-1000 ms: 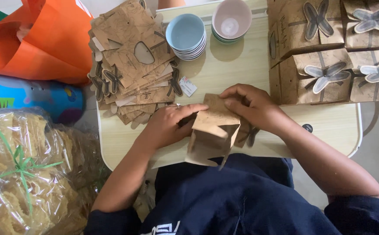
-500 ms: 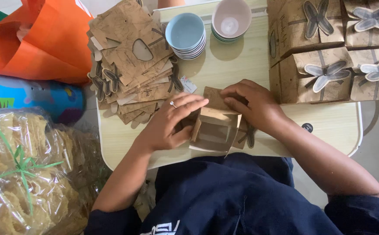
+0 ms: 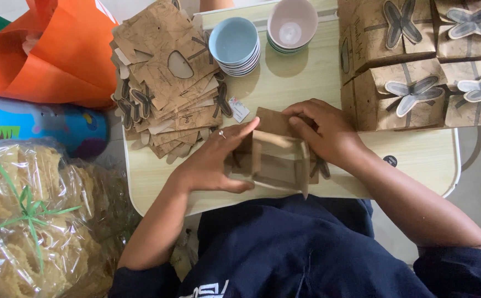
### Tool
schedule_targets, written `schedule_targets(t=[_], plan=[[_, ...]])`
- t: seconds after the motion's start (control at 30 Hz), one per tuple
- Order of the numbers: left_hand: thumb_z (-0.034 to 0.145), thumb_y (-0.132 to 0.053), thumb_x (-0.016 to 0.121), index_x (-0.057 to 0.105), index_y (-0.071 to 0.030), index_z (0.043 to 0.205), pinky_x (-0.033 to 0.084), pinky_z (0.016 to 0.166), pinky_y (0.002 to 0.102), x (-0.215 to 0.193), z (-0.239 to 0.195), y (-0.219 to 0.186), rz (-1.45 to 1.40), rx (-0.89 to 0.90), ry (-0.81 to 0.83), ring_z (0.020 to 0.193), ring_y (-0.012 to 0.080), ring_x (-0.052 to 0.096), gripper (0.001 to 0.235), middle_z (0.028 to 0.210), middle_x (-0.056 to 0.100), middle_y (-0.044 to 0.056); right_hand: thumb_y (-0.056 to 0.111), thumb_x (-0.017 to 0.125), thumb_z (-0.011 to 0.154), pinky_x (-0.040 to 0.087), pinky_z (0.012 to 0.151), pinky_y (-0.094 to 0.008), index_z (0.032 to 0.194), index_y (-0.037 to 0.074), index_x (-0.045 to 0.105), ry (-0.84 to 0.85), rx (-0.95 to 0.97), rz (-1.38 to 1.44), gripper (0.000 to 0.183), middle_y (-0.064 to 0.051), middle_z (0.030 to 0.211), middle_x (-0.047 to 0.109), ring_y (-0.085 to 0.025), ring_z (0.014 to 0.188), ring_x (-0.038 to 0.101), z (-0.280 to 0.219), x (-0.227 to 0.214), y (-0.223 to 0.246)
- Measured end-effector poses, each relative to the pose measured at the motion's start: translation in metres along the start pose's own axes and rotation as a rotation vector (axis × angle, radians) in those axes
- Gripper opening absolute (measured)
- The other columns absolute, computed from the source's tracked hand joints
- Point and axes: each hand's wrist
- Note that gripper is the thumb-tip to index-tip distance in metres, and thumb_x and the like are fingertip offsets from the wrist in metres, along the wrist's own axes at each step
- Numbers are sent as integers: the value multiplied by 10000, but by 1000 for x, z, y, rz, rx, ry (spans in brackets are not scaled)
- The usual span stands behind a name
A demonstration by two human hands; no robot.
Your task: Assembling a cardboard gift box by folding and tucking flaps.
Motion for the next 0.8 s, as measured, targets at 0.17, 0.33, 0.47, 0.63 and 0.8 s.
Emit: schedule_targets(t=[0.17,0.33,0.47,0.63,0.8], plan=[[668,-362,979,172,-278,1651,187,1223,630,0,9,-19,51,-265,-23,1509,429,273,1275,1609,380,192,213,603,1064,571,833,-441,1240,138,697,-55,-29,8,213,-117,1057,708,-332,1001,711,-2,2,-4],[704,-462,943,124,-270,1660,221,1232,602,8,8,-1,119,-226,-136,1482,466,328,1274,1564,417,258,153,564,1071,536,925,-513,1251,2,657,-164,-316,90,253,-215,1125,664,-449,1120,665,-6,4,-1],[684,-560,901,242,-122,1633,344,1174,591,24,11,24,110,86,-366,1348,504,498,1235,1407,558,319,320,631,1007,504,973,-512,1292,-28,640,-240,-550,19,450,-178,1098,609,-421,1131,620,-17,6,-3],[698,-517,890,284,-100,1626,359,1174,569,30,11,29,107,152,-445,1335,468,527,1184,1416,587,252,410,782,888,540,892,-404,1303,9,680,-284,-573,21,587,-112,1009,577,-298,976,620,-23,7,1],[664,-449,923,269,-60,1617,405,1133,584,25,11,27,134,188,-427,1277,505,557,1219,1361,595,308,55,683,904,512,782,-432,1232,2,705,-269,-516,84,333,-172,1024,537,-342,910,584,-19,-6,5]])
Point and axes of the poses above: each hand's wrist, its own z-axis towards the middle knuckle, its own x-axis out of the palm, y = z × x
